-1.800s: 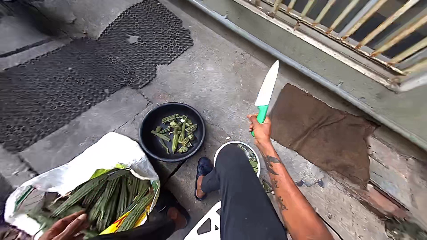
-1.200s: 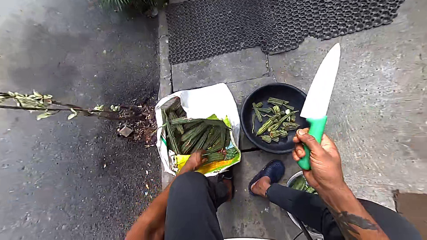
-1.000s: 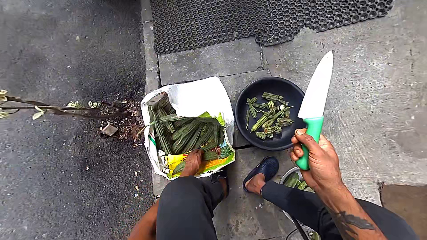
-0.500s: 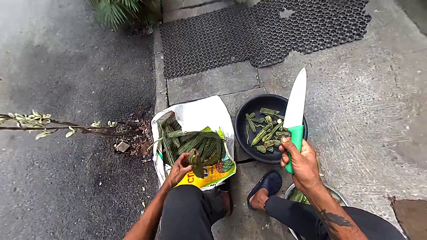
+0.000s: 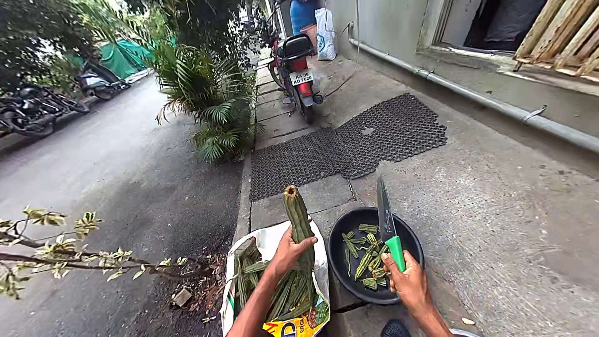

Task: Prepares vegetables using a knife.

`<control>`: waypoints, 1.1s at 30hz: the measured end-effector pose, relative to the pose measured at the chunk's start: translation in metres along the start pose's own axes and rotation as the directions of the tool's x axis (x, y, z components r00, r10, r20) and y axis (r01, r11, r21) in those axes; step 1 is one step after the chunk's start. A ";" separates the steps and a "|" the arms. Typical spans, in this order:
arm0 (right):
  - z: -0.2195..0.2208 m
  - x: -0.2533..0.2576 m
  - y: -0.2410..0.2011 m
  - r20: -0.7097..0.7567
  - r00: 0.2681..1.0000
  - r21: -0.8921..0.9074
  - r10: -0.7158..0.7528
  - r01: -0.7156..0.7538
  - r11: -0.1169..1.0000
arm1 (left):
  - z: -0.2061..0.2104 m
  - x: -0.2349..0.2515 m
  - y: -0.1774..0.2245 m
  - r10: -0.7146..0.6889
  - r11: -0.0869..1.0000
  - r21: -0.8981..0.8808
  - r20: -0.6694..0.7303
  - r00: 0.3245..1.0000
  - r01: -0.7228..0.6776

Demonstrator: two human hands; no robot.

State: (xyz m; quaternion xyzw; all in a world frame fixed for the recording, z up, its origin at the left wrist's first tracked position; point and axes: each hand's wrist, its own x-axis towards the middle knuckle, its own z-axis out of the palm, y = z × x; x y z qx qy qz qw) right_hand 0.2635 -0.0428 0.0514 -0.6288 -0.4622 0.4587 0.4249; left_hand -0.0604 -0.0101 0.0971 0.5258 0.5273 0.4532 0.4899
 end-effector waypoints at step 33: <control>0.023 -0.053 0.019 -0.042 0.733 -0.335 -0.679 0.630 0.700 | 0.082 0.035 -0.083 -0.528 0.579 0.764 0.084 0.845 0.286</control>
